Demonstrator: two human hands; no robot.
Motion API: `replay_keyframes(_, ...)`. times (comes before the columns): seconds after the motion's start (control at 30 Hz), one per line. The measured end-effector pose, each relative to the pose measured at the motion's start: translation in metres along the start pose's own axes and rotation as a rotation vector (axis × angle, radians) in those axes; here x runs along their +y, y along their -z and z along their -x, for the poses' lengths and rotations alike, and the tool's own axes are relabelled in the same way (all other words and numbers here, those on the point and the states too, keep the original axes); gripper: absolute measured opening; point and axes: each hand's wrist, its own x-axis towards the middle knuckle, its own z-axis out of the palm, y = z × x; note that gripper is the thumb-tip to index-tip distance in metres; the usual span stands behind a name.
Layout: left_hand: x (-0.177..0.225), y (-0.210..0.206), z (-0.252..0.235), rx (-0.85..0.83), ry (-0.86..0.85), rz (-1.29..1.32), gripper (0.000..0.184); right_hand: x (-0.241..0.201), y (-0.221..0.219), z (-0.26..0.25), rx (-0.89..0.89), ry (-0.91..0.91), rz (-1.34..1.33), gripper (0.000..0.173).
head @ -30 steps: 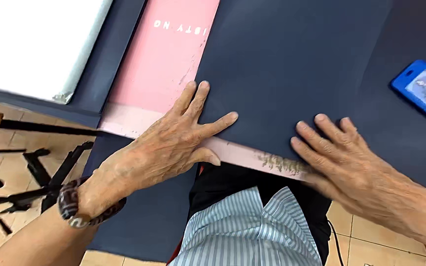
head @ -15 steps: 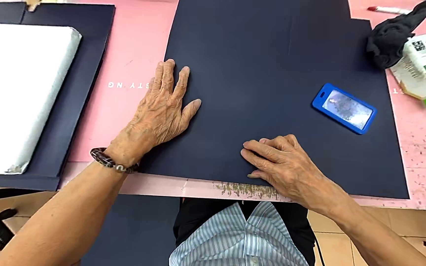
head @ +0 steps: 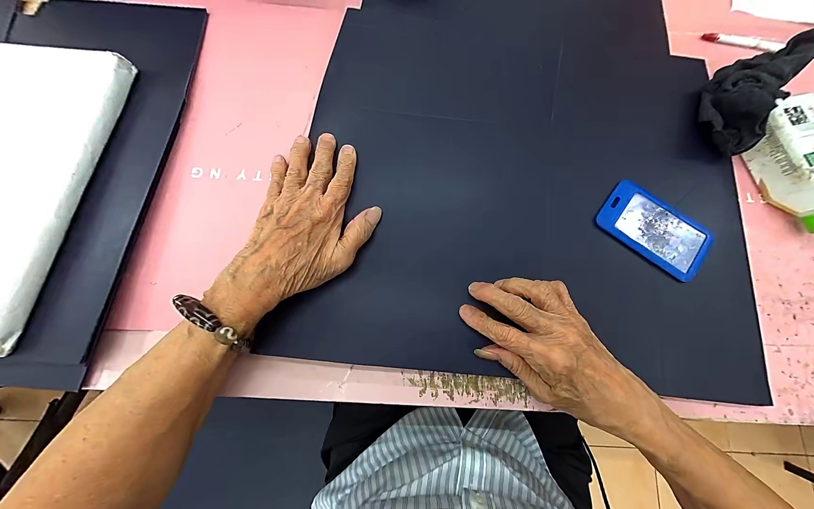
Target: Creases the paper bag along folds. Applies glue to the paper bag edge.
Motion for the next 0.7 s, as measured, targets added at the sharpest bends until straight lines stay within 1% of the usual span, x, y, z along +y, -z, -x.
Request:
replay_keyframes(0.1,-0.001,-0.001,0.001,-0.001,-0.012,0.005,0.084,0.004,0.014,-0.002,0.011,-0.052,-0.174,0.037)
replay_keyframes(0.13,-0.002,0.0,0.0,-0.002,-0.013,0.004,0.085,0.008,0.025,-0.001,0.052,-0.092,-0.156,0.036)
replay_keyframes(0.2,-0.004,-0.001,-0.002,0.011,-0.015,-0.006,0.087,0.022,0.056,0.004,0.135,-0.237,0.074,0.038)
replay_keyframes(0.23,-0.005,-0.001,-0.002,0.015,-0.017,-0.006,0.087,0.033,0.073,0.01,0.126,-0.34,0.218,0.046)
replay_keyframes(0.3,-0.004,-0.002,-0.001,0.012,-0.014,-0.006,0.088,0.059,0.096,0.028,0.042,-0.512,0.386,0.074)
replay_keyframes(0.33,-0.002,-0.002,-0.002,0.015,-0.01,0.002,0.088,0.07,0.101,0.038,0.018,-0.534,0.42,0.078)
replay_keyframes(0.4,0.0,-0.004,-0.003,0.059,-0.003,0.015,0.087,0.08,0.104,0.045,-0.033,-0.494,0.471,0.064)
replay_keyframes(0.47,0.004,-0.005,-0.002,0.078,0.027,0.013,0.084,0.079,0.104,0.037,-0.13,-0.466,0.567,0.051)
replay_keyframes(0.5,0.006,-0.004,-0.002,0.091,0.036,0.002,0.082,0.077,0.104,0.028,-0.16,-0.5,0.606,0.044)
replay_keyframes(0.57,0.009,-0.003,-0.004,0.112,0.043,-0.025,0.08,0.08,0.108,0.002,-0.18,-0.606,0.597,0.036)
replay_keyframes(0.6,0.01,-0.004,-0.004,0.122,0.041,-0.027,0.079,0.087,0.111,-0.01,-0.152,-0.579,0.551,0.036)
replay_keyframes(0.63,0.01,-0.004,-0.004,0.13,0.037,-0.023,0.079,0.091,0.111,-0.027,-0.107,-0.51,0.495,0.037)
replay_keyframes(0.7,0.012,-0.004,-0.004,0.138,0.037,-0.012,0.078,0.083,0.099,-0.077,-0.05,-0.322,0.434,0.038)
